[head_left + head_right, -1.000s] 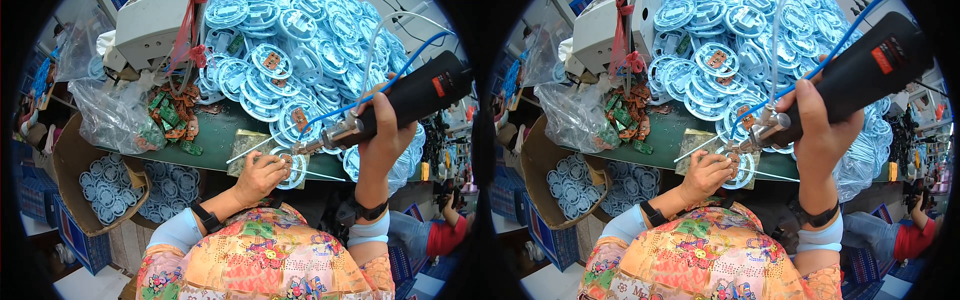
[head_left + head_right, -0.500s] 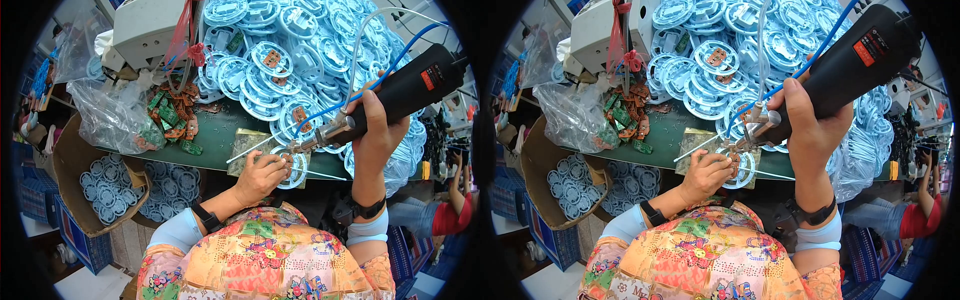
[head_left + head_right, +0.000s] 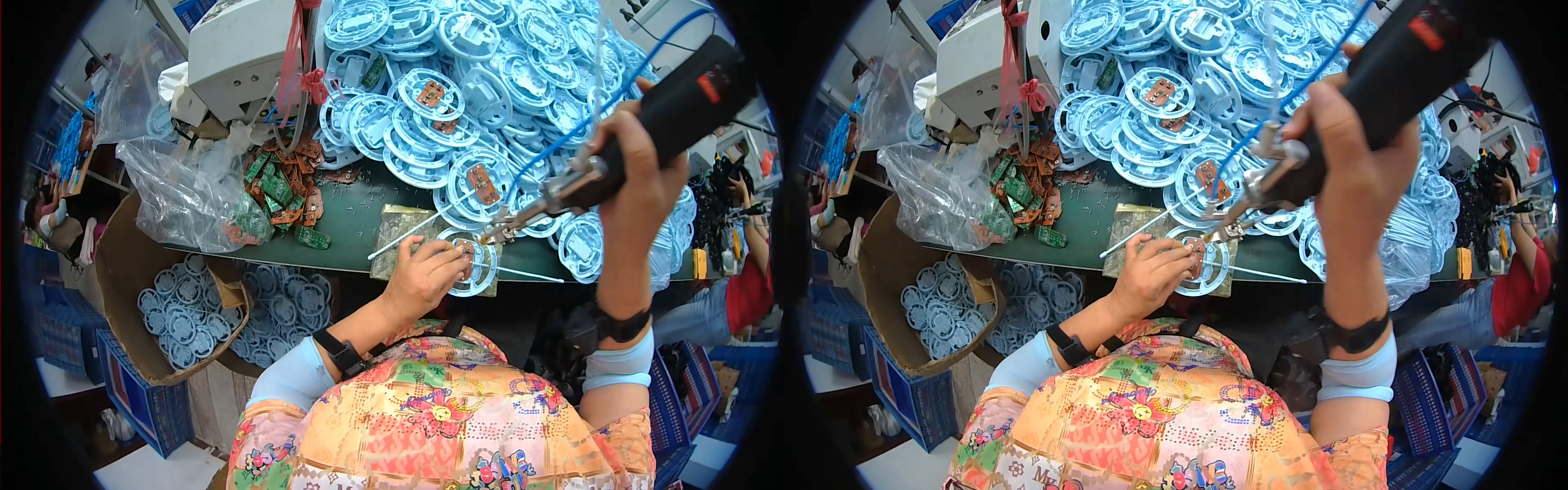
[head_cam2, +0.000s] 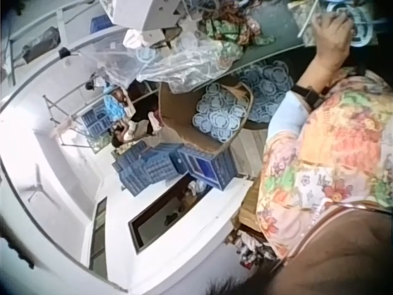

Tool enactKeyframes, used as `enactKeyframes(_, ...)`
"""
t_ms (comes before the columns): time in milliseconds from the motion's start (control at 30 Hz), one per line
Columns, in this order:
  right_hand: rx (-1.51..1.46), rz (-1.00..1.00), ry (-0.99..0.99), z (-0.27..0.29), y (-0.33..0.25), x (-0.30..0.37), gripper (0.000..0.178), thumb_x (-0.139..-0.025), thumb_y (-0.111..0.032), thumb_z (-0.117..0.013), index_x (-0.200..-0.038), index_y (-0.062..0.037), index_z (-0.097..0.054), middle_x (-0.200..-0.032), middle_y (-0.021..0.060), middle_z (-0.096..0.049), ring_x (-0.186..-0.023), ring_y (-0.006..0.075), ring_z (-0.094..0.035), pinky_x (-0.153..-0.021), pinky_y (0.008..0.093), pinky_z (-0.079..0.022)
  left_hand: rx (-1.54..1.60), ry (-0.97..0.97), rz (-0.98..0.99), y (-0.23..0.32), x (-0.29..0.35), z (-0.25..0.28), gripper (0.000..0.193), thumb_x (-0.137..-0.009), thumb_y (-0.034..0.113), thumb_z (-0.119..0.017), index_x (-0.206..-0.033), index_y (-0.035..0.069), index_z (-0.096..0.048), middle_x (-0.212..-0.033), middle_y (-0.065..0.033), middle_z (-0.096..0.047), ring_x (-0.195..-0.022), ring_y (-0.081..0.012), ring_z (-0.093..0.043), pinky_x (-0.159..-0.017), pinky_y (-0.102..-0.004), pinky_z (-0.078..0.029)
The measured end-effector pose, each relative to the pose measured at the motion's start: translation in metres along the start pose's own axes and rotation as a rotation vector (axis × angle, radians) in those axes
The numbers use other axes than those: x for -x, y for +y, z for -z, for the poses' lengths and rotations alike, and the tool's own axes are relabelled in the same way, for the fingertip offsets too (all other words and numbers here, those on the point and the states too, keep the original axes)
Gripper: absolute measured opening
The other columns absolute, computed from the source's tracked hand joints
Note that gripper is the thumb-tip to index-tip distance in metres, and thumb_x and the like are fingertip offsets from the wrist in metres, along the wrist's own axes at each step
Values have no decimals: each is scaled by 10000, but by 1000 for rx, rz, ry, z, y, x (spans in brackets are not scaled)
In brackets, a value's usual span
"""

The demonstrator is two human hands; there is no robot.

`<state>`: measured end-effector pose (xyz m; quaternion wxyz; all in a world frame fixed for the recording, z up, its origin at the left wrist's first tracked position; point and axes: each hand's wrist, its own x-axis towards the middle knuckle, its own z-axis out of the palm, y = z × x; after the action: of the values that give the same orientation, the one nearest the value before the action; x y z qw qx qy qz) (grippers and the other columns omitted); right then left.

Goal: The recorder is assembling small copper components onto blue circular plastic frames using a pneumatic or electric hand tool.

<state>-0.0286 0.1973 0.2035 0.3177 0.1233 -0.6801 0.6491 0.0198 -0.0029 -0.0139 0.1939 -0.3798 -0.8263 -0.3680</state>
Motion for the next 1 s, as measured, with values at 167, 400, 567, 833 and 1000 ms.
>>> enactKeyframes(167,-23,46,-34,14,-10,1,410,-858,-8,-639,-1225,108,-498,-783,91,-629,-622,156,-633,-590,258,-494,-28,44,19,-10,-8,24,234,-796,135,-749,-1017,104,-678,-1098,-39,-693,-1077,-229,-607,-971,-438,-340)
enactKeyframes(400,-80,6,-9,9,-5,12,427,-854,16,-637,-1243,100,-482,-781,94,-630,-622,154,-630,-615,267,-498,-476,304,302,-63,-12,71,286,-802,196,-748,-1049,83,-657,-1097,-100,-665,-1057,-285,-582,-965,-445,-351)
enactKeyframes(567,-13,-12,36,14,10,8,410,-866,6,-639,-1237,85,-484,-784,87,-626,-633,144,-628,-630,268,-500,21,-97,312,-8,-10,58,353,-803,218,-777,-1091,69,-637,-859,-128,-661,-775,-282,-652,-691,-377,-512)
enactKeyframes(833,44,-54,61,30,25,-5,423,-872,-11,-652,-1246,78,-477,-804,69,-620,-660,140,-633,-650,275,-513,410,-314,723,-1,-20,27,576,-807,66,-731,-1326,42,-483,-703,-70,-583,-619,-167,-608,-602,-301,-477)
enactKeyframes(1000,67,-62,62,45,38,-13,428,-875,-10,-651,-1252,81,-472,-813,70,-621,-673,141,-639,-652,274,-511,596,-610,539,-13,-62,58,381,-812,77,-711,-1180,23,-631,-778,-87,-631,-699,-163,-629,-641,-311,-491)
